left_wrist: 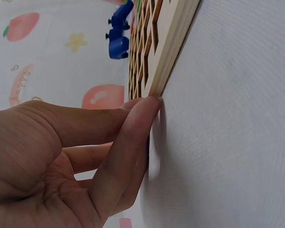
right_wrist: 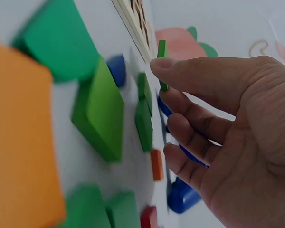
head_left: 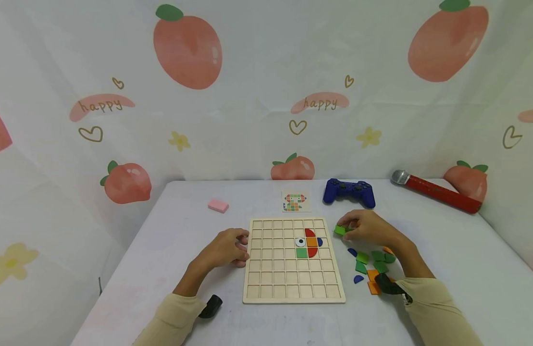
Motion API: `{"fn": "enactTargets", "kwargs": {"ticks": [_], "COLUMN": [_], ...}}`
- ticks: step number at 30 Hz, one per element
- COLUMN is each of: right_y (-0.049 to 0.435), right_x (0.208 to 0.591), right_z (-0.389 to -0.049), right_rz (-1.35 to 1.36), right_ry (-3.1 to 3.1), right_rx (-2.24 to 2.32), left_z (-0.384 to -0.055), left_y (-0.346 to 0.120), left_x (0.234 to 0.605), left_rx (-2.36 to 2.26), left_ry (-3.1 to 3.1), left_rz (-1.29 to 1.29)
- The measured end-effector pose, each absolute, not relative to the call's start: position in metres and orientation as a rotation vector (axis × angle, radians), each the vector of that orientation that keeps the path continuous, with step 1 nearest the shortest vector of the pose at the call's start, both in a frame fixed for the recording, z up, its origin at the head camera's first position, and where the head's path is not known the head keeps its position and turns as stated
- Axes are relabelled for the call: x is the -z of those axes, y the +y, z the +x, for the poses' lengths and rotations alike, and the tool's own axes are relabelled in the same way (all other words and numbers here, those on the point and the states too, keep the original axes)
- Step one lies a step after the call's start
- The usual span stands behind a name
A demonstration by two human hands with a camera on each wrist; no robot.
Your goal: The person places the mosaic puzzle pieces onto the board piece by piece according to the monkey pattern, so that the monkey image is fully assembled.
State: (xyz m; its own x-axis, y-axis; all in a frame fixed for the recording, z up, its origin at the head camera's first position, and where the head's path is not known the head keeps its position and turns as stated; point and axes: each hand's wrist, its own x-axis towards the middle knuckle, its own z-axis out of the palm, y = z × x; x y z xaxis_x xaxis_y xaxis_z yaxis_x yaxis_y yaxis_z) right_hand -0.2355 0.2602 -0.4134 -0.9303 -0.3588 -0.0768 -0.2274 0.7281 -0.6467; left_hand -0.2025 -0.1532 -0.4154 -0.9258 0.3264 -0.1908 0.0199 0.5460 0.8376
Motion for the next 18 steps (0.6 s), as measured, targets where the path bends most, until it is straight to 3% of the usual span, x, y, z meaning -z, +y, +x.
{"fn": "enactTargets", "kwargs": {"ticks": [18], "right_y": [0.209], "right_x": [0.413], "right_z": [-0.238], "right_rz": [-0.607], "right_ry": [2.7], "right_rx": [1.019], "left_z": [-0.204], "left_y": [-0.153], "left_x": [0.417], "left_rx": [-1.279], "left_ry": [2.516], "left_rz": [0.303]}}
